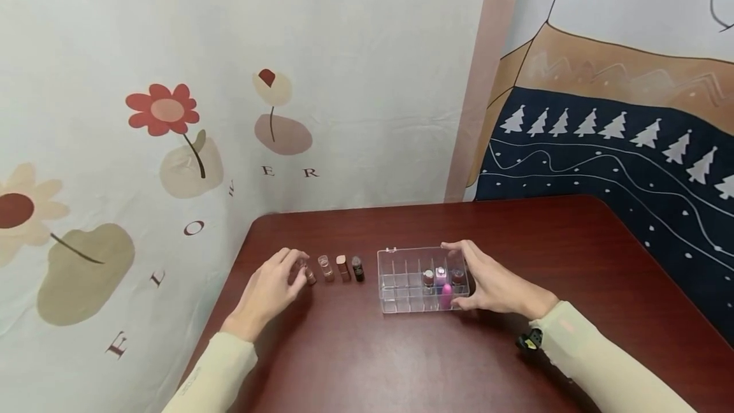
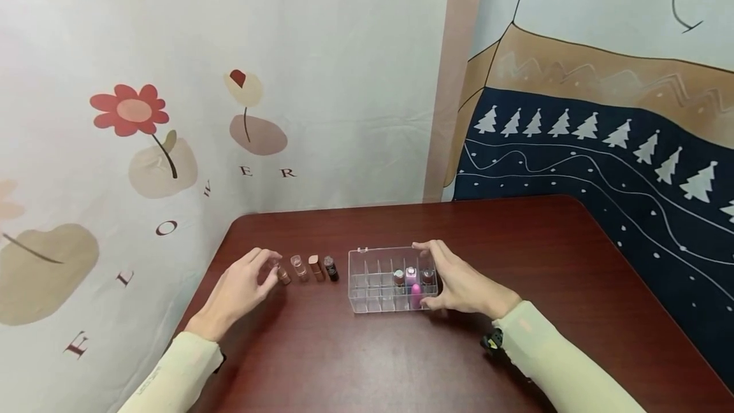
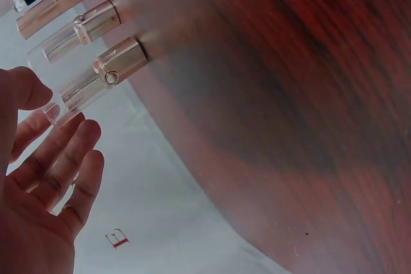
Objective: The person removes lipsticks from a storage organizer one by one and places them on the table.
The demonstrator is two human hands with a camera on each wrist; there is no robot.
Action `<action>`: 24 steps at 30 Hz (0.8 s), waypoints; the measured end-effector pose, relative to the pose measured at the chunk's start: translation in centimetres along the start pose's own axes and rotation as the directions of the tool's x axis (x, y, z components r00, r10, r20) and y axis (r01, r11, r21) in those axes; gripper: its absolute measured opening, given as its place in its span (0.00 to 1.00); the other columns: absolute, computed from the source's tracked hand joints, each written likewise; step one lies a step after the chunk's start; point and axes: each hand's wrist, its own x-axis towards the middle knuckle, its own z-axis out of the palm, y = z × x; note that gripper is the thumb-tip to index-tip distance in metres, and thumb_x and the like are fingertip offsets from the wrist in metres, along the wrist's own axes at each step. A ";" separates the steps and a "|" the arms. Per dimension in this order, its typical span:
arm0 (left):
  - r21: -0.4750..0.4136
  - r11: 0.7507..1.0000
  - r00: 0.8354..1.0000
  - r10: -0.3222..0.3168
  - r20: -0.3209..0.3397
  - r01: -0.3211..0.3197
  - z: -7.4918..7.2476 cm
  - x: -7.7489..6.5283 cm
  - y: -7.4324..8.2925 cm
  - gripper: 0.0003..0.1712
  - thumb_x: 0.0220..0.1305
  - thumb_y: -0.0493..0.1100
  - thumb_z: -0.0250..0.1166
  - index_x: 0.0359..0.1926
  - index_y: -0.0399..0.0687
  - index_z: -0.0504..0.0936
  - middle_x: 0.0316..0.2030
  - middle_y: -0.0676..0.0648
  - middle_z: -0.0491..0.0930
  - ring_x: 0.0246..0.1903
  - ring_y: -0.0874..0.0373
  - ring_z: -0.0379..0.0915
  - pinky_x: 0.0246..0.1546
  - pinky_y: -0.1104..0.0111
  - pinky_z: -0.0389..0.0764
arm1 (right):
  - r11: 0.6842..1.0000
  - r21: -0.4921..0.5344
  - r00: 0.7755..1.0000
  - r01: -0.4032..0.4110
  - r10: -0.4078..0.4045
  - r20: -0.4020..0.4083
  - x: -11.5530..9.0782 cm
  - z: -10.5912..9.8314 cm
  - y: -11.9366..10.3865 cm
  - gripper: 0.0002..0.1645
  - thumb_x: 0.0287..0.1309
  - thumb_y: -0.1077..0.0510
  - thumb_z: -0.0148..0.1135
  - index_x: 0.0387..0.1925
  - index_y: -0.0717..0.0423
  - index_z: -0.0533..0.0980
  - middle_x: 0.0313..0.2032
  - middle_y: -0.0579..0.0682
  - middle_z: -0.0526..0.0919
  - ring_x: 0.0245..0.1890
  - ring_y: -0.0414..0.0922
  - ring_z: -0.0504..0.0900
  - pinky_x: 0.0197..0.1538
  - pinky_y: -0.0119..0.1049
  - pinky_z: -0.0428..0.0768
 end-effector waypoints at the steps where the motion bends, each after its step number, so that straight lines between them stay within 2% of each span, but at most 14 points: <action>1: -0.001 1.000 1.000 -0.003 0.009 0.003 0.0 0.1 0.0 0.12 0.72 0.35 0.74 0.55 0.45 0.91 0.44 0.47 0.88 0.34 0.59 0.79 0.34 0.63 0.84 | 1.000 0.003 1.000 -0.004 0.004 0.001 0.0 0.0 0.0 0.68 0.50 0.53 0.97 0.84 0.52 0.63 0.78 0.60 0.76 0.74 0.56 0.85 0.75 0.63 0.87; 7: -0.001 1.000 0.999 -0.022 0.046 0.022 0.0 0.2 -0.1 0.14 0.73 0.35 0.74 0.57 0.46 0.90 0.44 0.48 0.87 0.35 0.58 0.82 0.35 0.61 0.86 | 1.000 0.006 1.000 -0.009 0.008 0.004 0.0 -0.1 -0.1 0.67 0.52 0.52 0.97 0.84 0.52 0.63 0.79 0.60 0.76 0.74 0.56 0.85 0.75 0.64 0.86; 13: 0.013 1.000 0.999 -0.023 0.050 0.022 0.1 0.2 -0.3 0.15 0.73 0.37 0.75 0.59 0.47 0.90 0.44 0.49 0.86 0.33 0.60 0.77 0.34 0.63 0.83 | 1.000 0.001 1.000 0.003 -0.003 0.001 0.1 -0.1 0.0 0.65 0.52 0.53 0.96 0.83 0.55 0.64 0.80 0.59 0.76 0.74 0.55 0.85 0.76 0.64 0.85; 17: 0.029 1.000 1.000 -0.003 0.028 0.002 0.1 0.3 -0.3 0.17 0.72 0.38 0.75 0.60 0.47 0.90 0.47 0.46 0.88 0.32 0.56 0.77 0.34 0.60 0.84 | 1.000 -0.007 1.000 0.008 -0.008 0.000 0.2 -0.1 0.1 0.65 0.53 0.52 0.97 0.83 0.55 0.64 0.79 0.59 0.77 0.74 0.55 0.85 0.76 0.64 0.85; 21: 0.059 0.998 1.000 0.027 -0.015 -0.026 -0.1 0.6 0.0 0.20 0.71 0.41 0.76 0.62 0.46 0.90 0.52 0.43 0.90 0.41 0.45 0.85 0.43 0.50 0.89 | 1.000 -0.010 1.000 0.013 -0.013 0.001 0.2 0.0 0.1 0.66 0.52 0.52 0.97 0.83 0.56 0.64 0.79 0.60 0.77 0.73 0.55 0.85 0.75 0.63 0.86; 24: 0.069 0.996 0.997 0.060 -0.058 -0.056 -0.2 1.0 0.8 0.23 0.70 0.43 0.77 0.64 0.46 0.90 0.53 0.42 0.90 0.48 0.42 0.87 0.47 0.48 0.88 | 1.000 -0.011 1.000 0.016 -0.016 -0.004 0.2 0.0 0.2 0.66 0.52 0.53 0.97 0.83 0.56 0.64 0.79 0.60 0.77 0.73 0.55 0.85 0.75 0.63 0.87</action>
